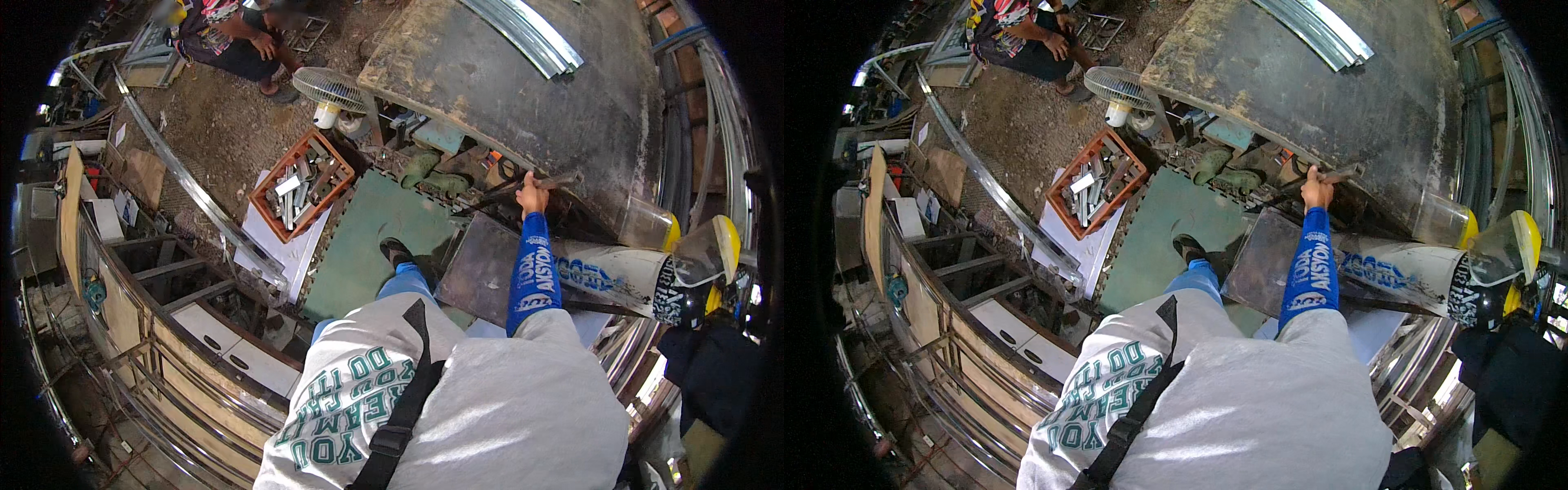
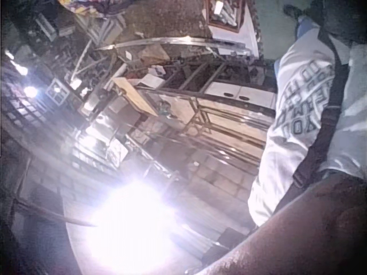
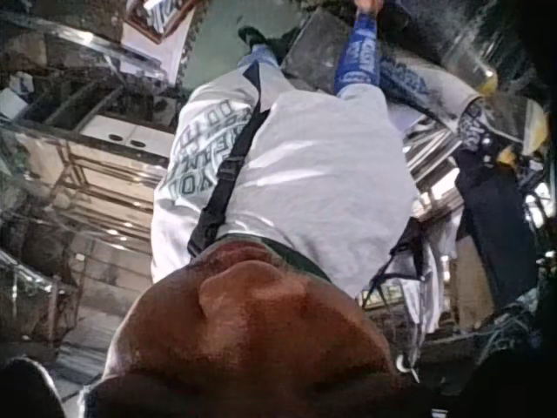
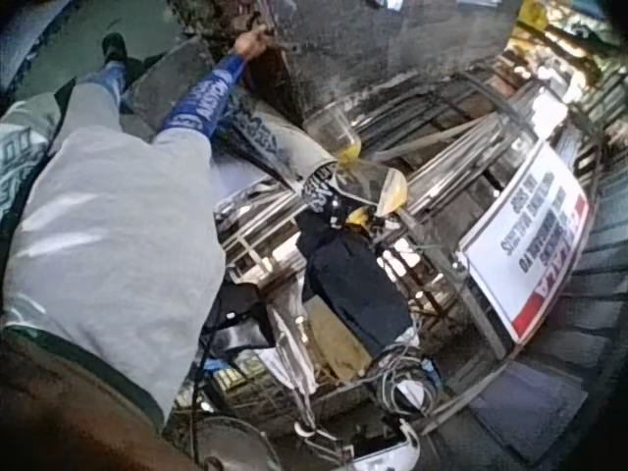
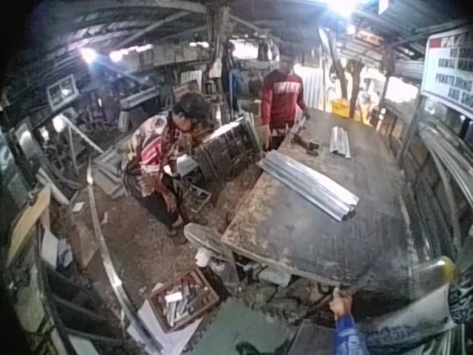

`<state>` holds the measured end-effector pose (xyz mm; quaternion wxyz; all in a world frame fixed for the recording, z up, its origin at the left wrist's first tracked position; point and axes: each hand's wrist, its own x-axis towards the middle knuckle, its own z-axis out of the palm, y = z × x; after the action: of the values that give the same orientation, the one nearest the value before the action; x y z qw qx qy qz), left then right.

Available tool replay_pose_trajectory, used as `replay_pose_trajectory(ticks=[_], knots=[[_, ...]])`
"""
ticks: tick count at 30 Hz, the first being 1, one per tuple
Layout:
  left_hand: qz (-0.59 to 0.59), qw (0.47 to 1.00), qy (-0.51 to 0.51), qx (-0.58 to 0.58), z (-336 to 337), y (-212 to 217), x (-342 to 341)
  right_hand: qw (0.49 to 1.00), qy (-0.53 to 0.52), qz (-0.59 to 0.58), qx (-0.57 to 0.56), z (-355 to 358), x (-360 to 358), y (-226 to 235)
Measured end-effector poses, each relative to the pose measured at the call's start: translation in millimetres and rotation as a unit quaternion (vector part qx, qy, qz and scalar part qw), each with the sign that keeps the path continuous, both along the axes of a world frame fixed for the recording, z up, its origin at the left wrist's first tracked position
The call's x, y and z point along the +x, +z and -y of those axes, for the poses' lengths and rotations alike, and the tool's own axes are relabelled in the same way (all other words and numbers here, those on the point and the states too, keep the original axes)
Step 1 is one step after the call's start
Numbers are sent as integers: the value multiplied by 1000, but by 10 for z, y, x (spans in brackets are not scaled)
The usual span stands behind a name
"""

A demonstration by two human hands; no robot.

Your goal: The person measures and marks metal rods using a tape measure and marker, then cuts them with an angle grinder. The person repeats this process for multiple rods, placing cut pieces aside on the workbench.

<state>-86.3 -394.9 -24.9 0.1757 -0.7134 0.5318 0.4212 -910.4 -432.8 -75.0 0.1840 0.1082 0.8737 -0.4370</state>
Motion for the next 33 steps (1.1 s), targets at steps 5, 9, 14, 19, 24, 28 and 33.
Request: replay_pose_trajectory(ticks=[5,9,14,19,24,28,33], knots=[[15,1000,7,22,-1,88,-70,999,-39,9,0,-344,-54,-957],[20,999,17,37,-24,119,-122,987,-109,116,-5,-520,-222,-1209],[32,998,27,47,-116,179,-150,988,-77,133,5,-480,-418,-1219],[27,998,33,54,-187,164,-259,991,-34,131,25,-529,-815,-1371],[36,998,39,46,-256,170,-269,990,-86,115,10,-196,-637,-1240],[23,998,41,50,-358,101,-322,980,-113,146,-79,-256,-673,-1005],[6,998,55,43,-512,-15,-345,984,-132,115,-31,-252,-599,-969]])
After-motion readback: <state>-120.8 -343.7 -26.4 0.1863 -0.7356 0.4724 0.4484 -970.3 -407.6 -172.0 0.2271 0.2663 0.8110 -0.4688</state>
